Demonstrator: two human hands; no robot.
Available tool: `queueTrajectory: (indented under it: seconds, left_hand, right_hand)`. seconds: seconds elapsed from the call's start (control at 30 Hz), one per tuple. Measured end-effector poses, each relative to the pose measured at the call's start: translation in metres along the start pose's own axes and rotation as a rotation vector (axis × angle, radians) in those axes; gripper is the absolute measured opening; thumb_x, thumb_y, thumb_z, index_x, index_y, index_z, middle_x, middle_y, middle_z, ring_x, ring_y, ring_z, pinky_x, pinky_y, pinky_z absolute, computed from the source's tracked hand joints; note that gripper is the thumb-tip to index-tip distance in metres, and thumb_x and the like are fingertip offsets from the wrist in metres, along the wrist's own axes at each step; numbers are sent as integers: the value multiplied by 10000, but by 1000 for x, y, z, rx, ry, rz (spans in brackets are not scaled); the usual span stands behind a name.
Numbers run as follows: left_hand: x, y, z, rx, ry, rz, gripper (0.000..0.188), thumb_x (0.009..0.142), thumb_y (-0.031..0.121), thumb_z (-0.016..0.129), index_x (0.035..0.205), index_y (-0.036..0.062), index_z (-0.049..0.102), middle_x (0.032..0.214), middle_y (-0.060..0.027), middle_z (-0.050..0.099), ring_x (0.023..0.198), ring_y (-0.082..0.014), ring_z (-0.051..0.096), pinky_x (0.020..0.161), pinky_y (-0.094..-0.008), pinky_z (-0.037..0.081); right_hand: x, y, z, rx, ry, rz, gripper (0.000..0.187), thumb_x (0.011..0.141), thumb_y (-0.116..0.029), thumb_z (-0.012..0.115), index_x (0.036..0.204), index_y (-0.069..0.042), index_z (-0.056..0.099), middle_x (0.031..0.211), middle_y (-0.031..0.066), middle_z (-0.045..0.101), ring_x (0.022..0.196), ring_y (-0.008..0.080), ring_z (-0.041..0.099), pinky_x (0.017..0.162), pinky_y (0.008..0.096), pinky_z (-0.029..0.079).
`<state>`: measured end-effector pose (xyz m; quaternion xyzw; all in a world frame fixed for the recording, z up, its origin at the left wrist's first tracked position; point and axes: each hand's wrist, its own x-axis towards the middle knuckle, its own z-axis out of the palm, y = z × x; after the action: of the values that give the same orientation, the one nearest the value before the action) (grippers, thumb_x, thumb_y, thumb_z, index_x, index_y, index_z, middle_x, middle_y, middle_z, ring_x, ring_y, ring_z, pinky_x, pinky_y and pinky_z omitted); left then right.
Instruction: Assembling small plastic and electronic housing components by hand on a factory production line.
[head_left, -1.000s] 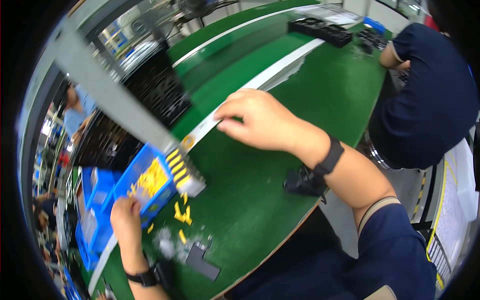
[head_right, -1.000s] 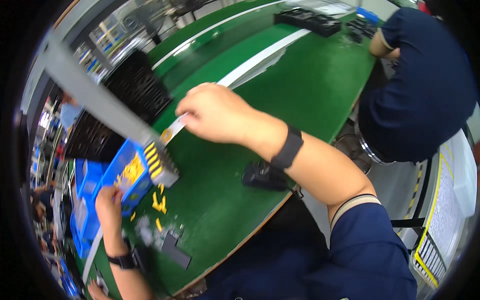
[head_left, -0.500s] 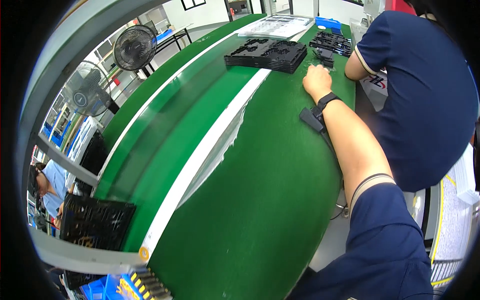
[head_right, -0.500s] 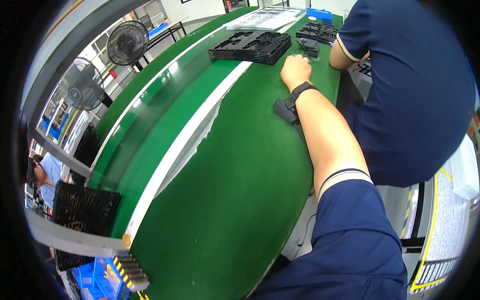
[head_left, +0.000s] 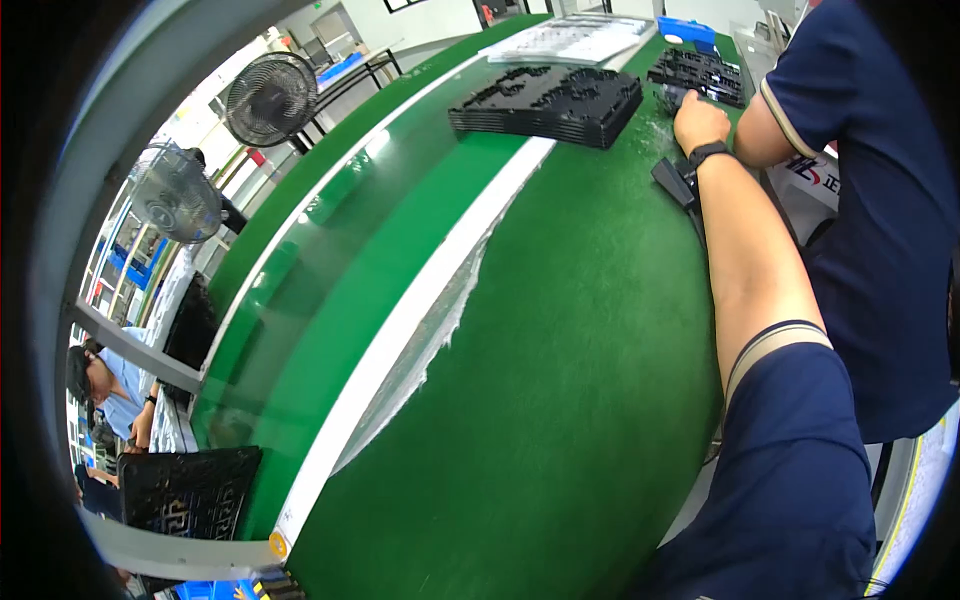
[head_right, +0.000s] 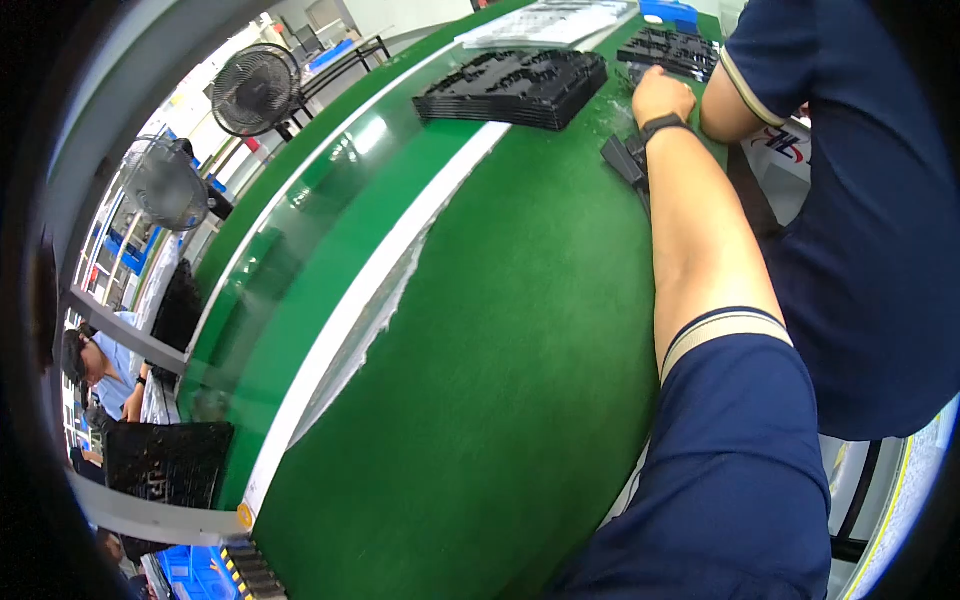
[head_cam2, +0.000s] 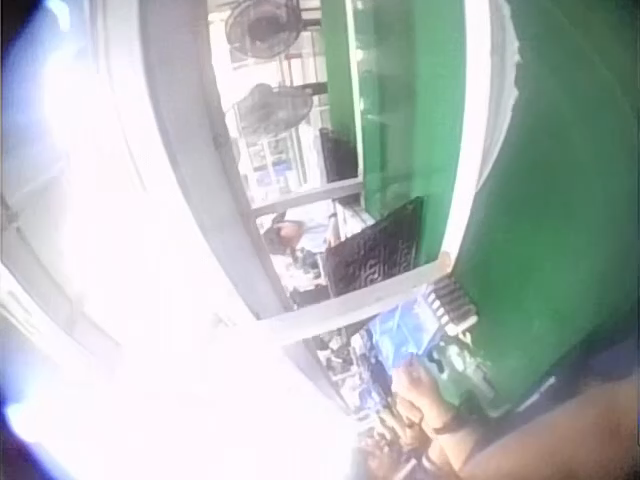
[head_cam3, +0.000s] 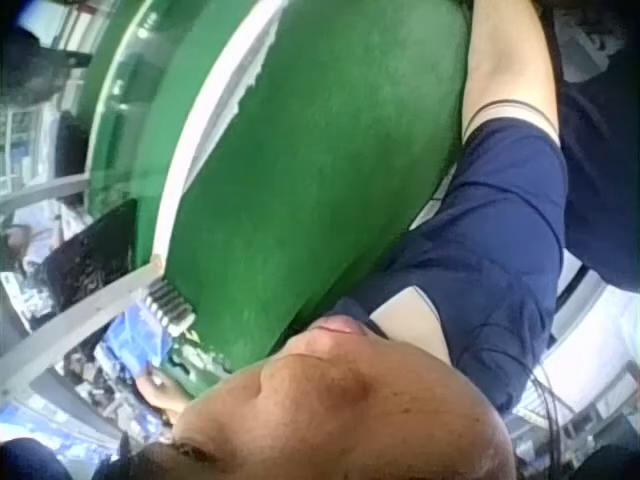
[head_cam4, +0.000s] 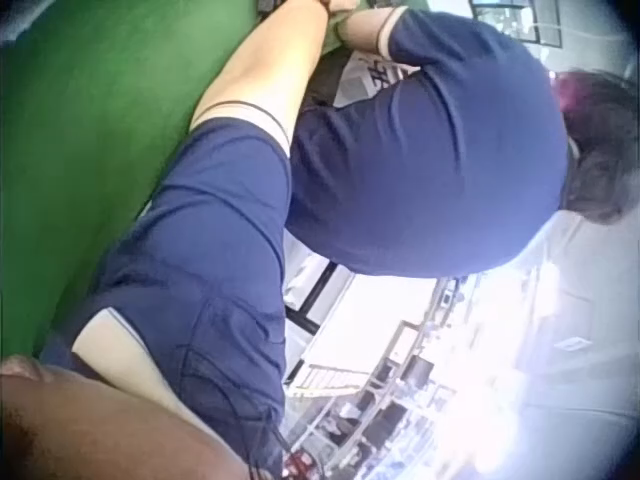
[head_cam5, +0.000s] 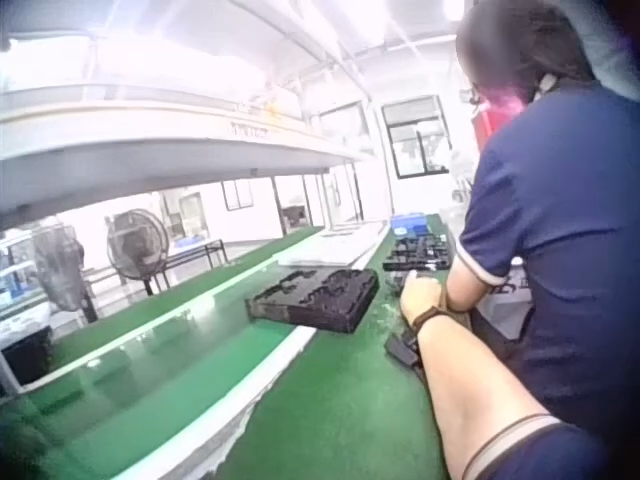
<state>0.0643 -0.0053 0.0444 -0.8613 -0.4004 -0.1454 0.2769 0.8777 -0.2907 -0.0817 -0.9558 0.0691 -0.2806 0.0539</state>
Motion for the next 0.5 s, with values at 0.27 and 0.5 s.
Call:
queueTrajectory:
  seconds: [0.27, 0.5]
  left_hand:
    - [-29, 4, -4, -437, 108, 205, 123, 787, -11, 606, 901, 18, 641, 801, -155, 626, 729, -308, 595, 682, -367, 473]
    - [-46, 24, -1, -966, -307, 392, 222, 725, -1, 641, 944, -8, 604, 931, -138, 618, 818, -243, 593, 729, -329, 475]
  right_hand:
    - [-128, -1, -89, 54, -31, -336, 349, 821, -166, 489, 1163, -110, 527, 796, 158, 658, 744, 328, 651, 668, 454, 511]
    - [-337, -32, -260, 766, -462, -835, 560, 710, -157, 581, 1259, -96, 488, 883, 220, 635, 813, 337, 630, 766, 410, 501]
